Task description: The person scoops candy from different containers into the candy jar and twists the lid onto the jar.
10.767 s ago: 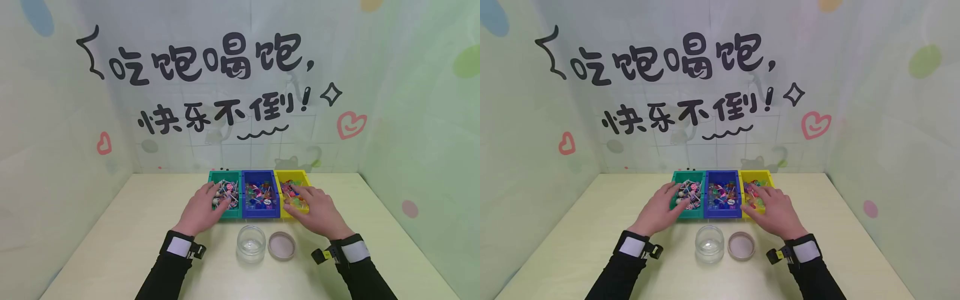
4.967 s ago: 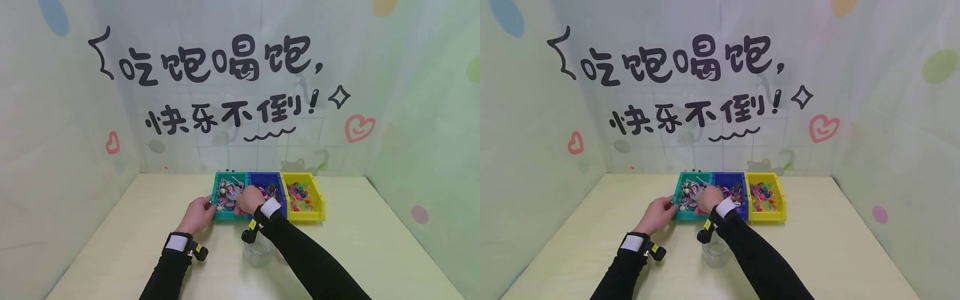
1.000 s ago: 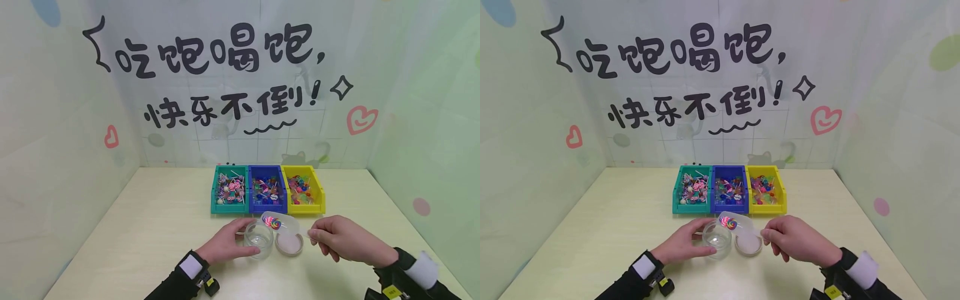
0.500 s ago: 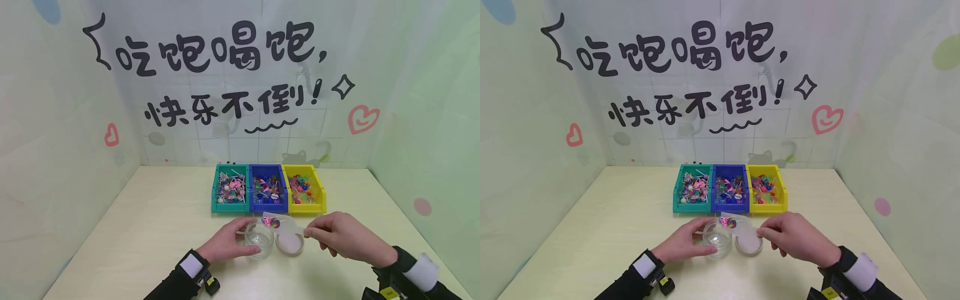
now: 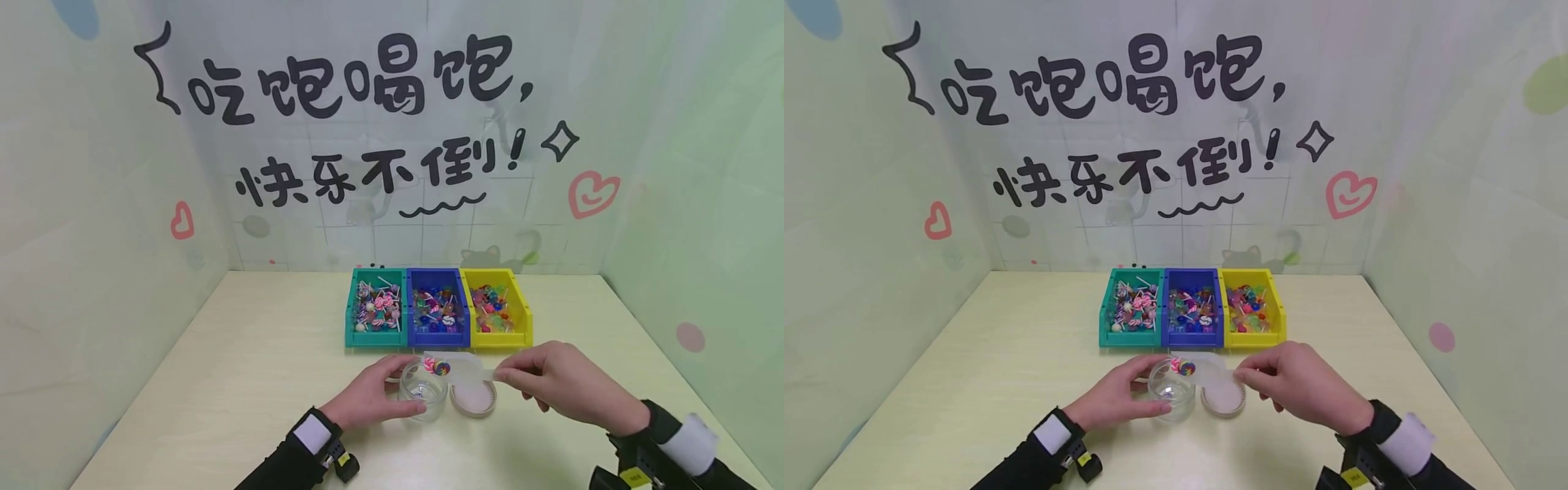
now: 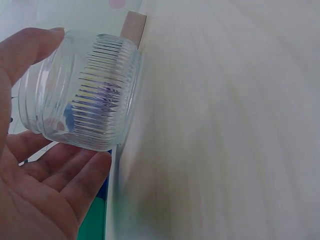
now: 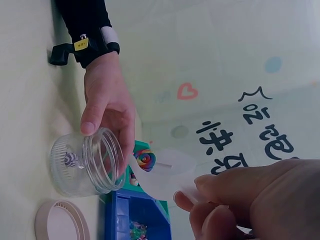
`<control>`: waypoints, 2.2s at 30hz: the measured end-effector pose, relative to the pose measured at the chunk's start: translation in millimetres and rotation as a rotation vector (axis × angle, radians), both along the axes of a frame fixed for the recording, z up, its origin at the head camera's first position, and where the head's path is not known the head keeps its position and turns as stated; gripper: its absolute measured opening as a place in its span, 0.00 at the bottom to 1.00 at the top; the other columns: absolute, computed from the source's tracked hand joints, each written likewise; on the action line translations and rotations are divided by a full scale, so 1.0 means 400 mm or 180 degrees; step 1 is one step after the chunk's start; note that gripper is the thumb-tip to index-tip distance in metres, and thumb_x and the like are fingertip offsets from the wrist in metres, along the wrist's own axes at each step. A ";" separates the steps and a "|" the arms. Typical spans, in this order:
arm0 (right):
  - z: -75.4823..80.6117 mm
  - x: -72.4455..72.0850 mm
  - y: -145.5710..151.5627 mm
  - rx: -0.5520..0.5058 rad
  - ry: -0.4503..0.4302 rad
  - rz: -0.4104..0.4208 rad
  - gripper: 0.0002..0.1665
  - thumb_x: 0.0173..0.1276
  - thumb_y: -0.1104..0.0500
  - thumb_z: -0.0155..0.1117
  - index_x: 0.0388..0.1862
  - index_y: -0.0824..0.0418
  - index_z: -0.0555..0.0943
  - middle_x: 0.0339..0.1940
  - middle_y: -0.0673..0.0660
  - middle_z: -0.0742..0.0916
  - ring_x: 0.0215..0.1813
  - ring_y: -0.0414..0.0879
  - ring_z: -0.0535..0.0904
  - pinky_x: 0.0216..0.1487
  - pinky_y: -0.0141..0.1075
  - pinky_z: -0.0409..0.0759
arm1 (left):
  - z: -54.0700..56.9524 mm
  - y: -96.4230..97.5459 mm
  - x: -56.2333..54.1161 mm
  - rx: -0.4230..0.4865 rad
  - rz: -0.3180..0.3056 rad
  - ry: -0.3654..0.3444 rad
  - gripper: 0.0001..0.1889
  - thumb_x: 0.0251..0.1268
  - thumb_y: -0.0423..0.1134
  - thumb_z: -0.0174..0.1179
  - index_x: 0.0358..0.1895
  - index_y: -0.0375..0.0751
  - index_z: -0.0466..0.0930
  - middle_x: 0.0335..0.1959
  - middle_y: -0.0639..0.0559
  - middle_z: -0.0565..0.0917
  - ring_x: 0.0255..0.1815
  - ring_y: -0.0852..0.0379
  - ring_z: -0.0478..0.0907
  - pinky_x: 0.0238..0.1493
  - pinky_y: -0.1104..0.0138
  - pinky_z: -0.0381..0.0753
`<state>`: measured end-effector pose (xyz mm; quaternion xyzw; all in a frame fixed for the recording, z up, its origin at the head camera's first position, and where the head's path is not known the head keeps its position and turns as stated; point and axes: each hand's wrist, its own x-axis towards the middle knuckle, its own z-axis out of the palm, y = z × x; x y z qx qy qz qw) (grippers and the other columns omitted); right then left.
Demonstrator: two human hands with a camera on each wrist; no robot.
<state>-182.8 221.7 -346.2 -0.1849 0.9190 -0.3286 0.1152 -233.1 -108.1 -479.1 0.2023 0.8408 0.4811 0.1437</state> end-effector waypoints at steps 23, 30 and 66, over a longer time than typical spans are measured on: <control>-0.004 -0.025 -0.023 -0.0182 0.0153 -0.0422 0.14 0.79 0.44 0.72 0.48 0.51 0.94 0.25 0.49 0.82 0.28 0.46 0.76 0.26 0.33 0.71 | -0.002 0.000 0.002 0.0008 -0.0024 0.0013 0.41 0.67 0.51 0.80 0.80 0.49 0.73 0.76 0.46 0.78 0.74 0.42 0.78 0.75 0.45 0.82; -0.029 -0.047 0.011 -0.0631 -0.0268 -0.0626 0.18 0.82 0.45 0.69 0.47 0.59 0.91 0.25 0.52 0.80 0.25 0.44 0.73 0.24 0.33 0.68 | 0.002 0.003 0.005 -0.0066 -0.0017 0.0084 0.42 0.66 0.52 0.80 0.81 0.49 0.73 0.77 0.45 0.77 0.74 0.41 0.78 0.75 0.44 0.82; -0.041 -0.106 0.062 -0.1116 -0.0613 -0.0879 0.20 0.91 0.49 0.52 0.50 0.67 0.77 0.29 0.52 0.82 0.28 0.43 0.74 0.25 0.32 0.69 | 0.084 -0.064 -0.062 0.0195 0.0703 0.0659 0.32 0.84 0.54 0.61 0.81 0.42 0.72 0.76 0.44 0.80 0.77 0.44 0.78 0.77 0.47 0.81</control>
